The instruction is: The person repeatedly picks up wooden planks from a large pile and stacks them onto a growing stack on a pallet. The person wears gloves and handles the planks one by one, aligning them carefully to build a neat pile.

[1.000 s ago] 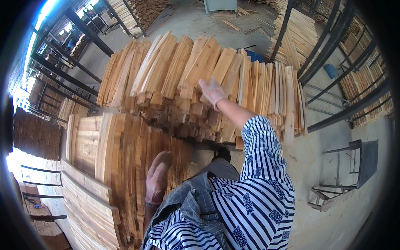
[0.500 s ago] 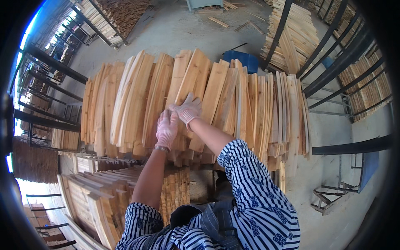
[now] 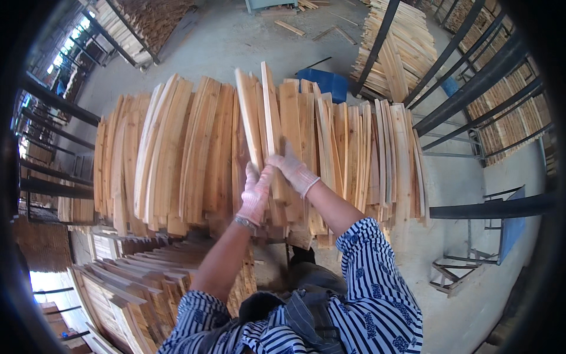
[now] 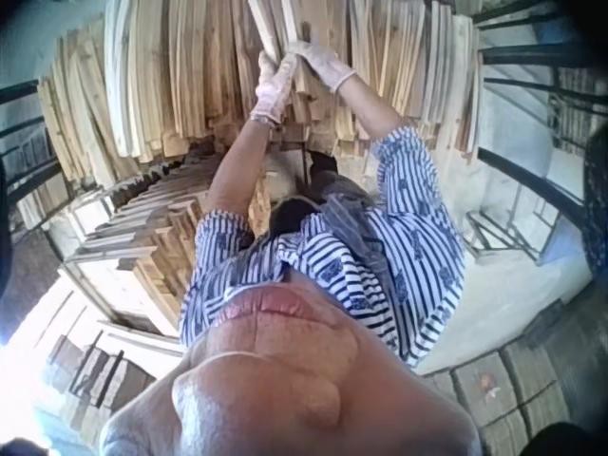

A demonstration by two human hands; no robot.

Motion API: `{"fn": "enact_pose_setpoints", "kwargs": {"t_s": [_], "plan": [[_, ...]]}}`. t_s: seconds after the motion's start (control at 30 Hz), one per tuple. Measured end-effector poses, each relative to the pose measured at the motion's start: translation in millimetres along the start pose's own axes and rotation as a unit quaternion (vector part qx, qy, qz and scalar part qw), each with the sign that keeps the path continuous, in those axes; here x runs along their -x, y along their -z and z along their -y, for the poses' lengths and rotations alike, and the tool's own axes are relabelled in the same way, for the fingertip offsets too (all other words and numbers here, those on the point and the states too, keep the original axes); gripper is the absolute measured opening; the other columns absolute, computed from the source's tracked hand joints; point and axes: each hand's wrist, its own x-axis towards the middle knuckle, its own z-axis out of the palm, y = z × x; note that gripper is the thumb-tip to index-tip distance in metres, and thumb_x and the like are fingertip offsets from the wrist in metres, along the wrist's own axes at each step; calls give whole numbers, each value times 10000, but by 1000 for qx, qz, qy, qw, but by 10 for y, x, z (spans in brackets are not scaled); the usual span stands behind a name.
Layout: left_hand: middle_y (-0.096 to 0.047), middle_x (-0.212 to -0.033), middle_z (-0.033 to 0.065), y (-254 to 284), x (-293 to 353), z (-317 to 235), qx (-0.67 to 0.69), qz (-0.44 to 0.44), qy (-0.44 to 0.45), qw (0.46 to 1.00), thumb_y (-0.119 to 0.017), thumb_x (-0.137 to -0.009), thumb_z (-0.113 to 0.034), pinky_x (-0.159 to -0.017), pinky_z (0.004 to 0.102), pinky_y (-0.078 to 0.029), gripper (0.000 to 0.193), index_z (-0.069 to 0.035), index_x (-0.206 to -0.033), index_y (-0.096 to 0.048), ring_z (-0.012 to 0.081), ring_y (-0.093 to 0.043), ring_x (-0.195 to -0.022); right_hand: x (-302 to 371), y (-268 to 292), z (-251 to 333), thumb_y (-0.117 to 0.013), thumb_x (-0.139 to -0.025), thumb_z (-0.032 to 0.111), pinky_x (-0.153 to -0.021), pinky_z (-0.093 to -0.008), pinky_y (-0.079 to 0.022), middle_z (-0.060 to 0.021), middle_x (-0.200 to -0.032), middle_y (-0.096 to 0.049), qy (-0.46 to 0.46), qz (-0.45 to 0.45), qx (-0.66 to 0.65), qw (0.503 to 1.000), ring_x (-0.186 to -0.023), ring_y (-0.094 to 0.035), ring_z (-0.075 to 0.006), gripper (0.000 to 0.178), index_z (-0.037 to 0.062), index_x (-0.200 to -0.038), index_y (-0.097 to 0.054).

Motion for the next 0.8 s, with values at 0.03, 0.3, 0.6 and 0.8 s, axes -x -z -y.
{"fn": "enact_pose_setpoints", "kwargs": {"t_s": [0.03,0.3,0.6,0.8], "plan": [[-451,-1497,268,11,8,-59,-29,52,63,996,-636,-943,-516,-1124,359,-364,945,-67,-1601,-129,326,-484,-1364,79,65,-51,-729,-829,317,-1116,-382,-372,-213,-1317,-581,7,11,-74,997,-1285,-515,-328,980,-15,-1566,-173],[-355,-1519,268,122,1623,11,-256,136,-54,956,-699,-876,-503,-1161,487,-326,910,-30,-1540,-293,404,-349,-1405,1666,237,-374,-555,-997,344,-999,-382,-508,-121,-1245,-629,-113,125,-242,956,-1125,-623,-242,466,23,-1335,-551],[-625,-1303,130,432,1677,526,216,118,163,955,-780,-854,-465,-1015,334,-471,794,41,-1392,-490,202,-593,-1169,2283,200,-995,-575,-996,354,-934,-363,-545,-103,-1276,-641,-151,135,-155,967,-1106,-644,-216,477,28,-1344,-570],[-570,-1385,222,501,2096,84,95,69,67,991,-803,-791,-533,-1067,349,-434,1088,40,-1538,-258,273,-544,-1289,2436,268,-1083,-698,-912,182,-819,-356,-550,-69,-1103,-625,-71,-9,58,996,-948,-621,-174,447,6,-1291,-540]]}}
